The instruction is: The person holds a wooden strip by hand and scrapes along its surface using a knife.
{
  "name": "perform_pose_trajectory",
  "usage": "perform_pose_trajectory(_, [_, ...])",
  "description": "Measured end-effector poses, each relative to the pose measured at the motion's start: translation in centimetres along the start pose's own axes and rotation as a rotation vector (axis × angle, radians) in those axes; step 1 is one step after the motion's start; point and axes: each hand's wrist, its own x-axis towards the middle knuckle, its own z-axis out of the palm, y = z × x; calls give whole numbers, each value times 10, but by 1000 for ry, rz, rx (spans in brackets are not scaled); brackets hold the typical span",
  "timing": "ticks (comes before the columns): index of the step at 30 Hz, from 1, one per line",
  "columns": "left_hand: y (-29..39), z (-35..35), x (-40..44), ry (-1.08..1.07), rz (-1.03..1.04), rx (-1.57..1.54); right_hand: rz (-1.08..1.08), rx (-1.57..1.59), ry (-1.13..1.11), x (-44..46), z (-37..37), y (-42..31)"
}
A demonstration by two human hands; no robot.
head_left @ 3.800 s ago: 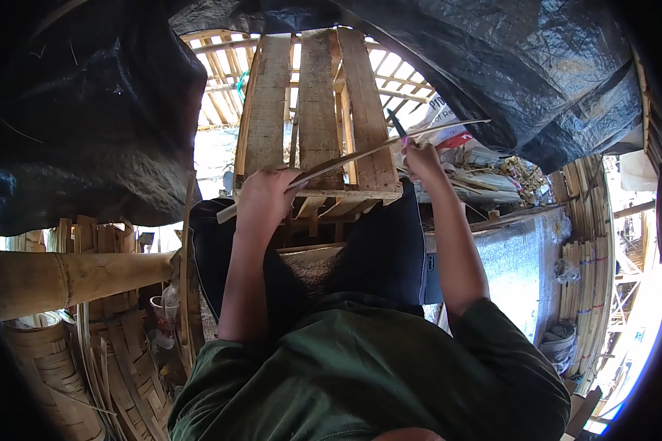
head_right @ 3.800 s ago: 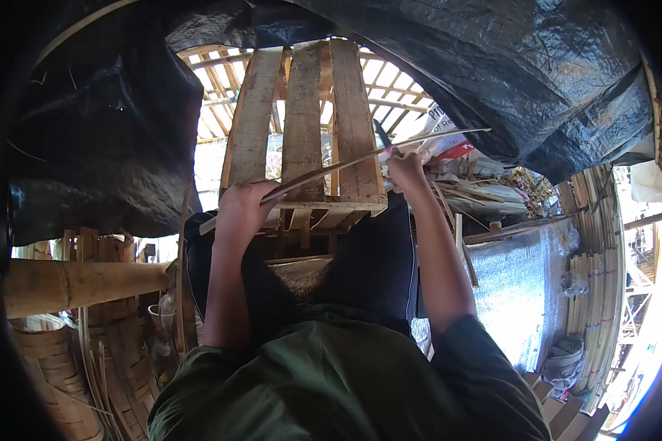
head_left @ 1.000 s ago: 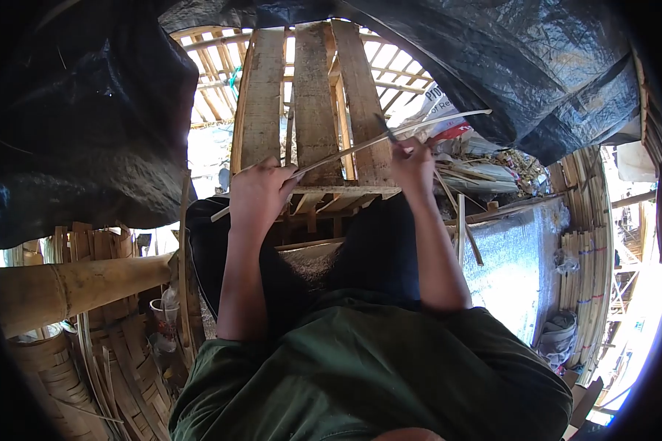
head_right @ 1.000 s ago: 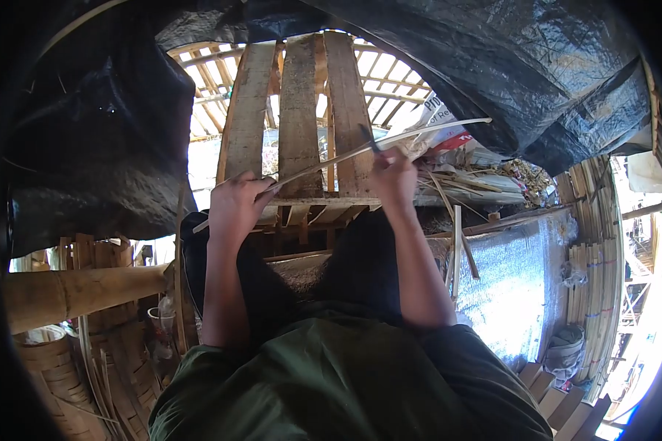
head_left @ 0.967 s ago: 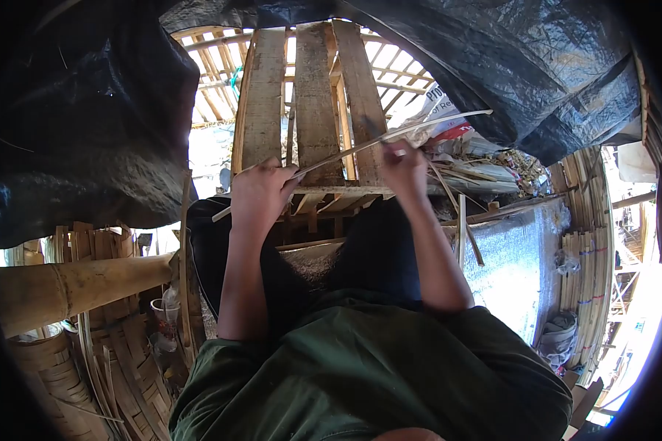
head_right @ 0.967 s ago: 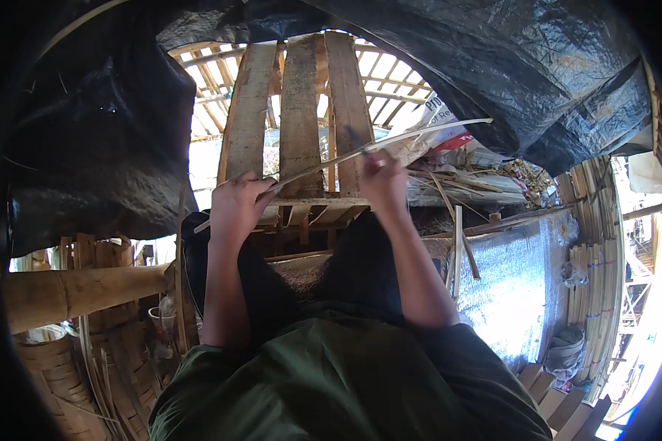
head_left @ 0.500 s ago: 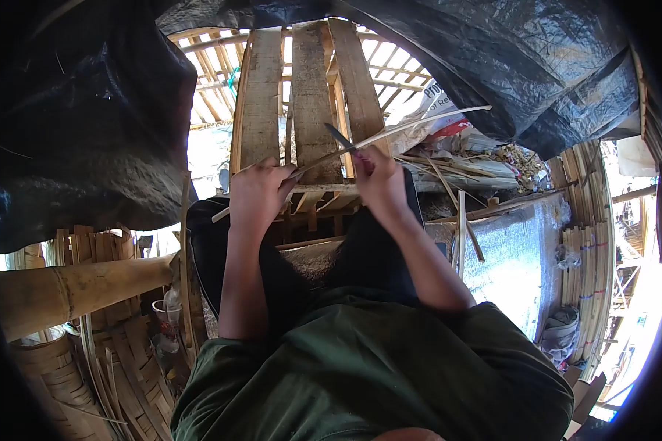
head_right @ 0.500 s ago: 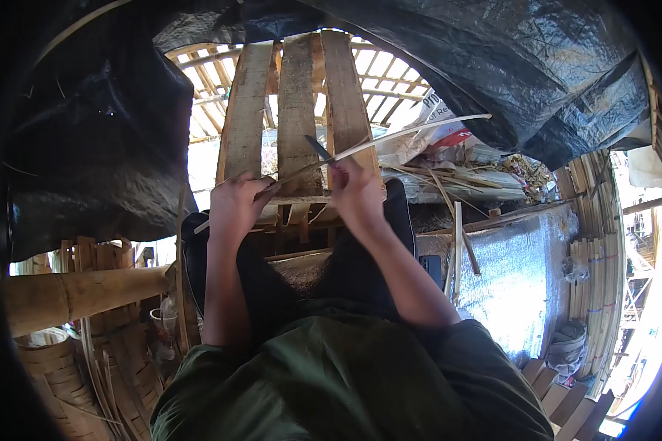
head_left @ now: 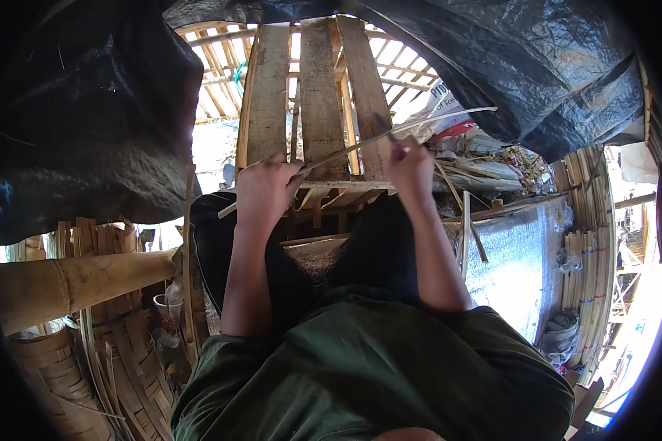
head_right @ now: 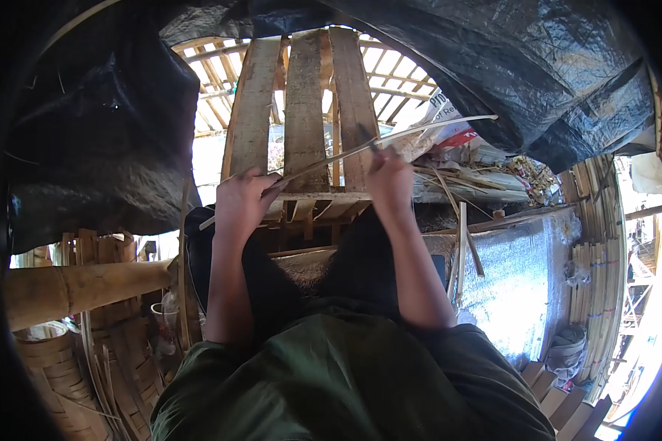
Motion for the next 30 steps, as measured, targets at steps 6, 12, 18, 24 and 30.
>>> perform_pose_trajectory(6, [-1, 3, 2, -4, 10, 19, -189, -125, 16, -34, 33, -36])
perform_pose_trajectory(12, [0, 1, 1, 2, -6, -8, -20, -69, 65, 0, 0, -6])
perform_pose_trajectory(18, [-3, 7, 2, 16, 23, 33, -103, -258, -30, -47, 36, -54])
perform_pose_trajectory(24, [-2, 3, 0, 27, 25, 18, -45, -120, 20, -12, 9, -20])
perform_pose_trajectory(30, [-6, 5, 1, -3, 46, 24, -137, -235, -40, -44, 28, -62])
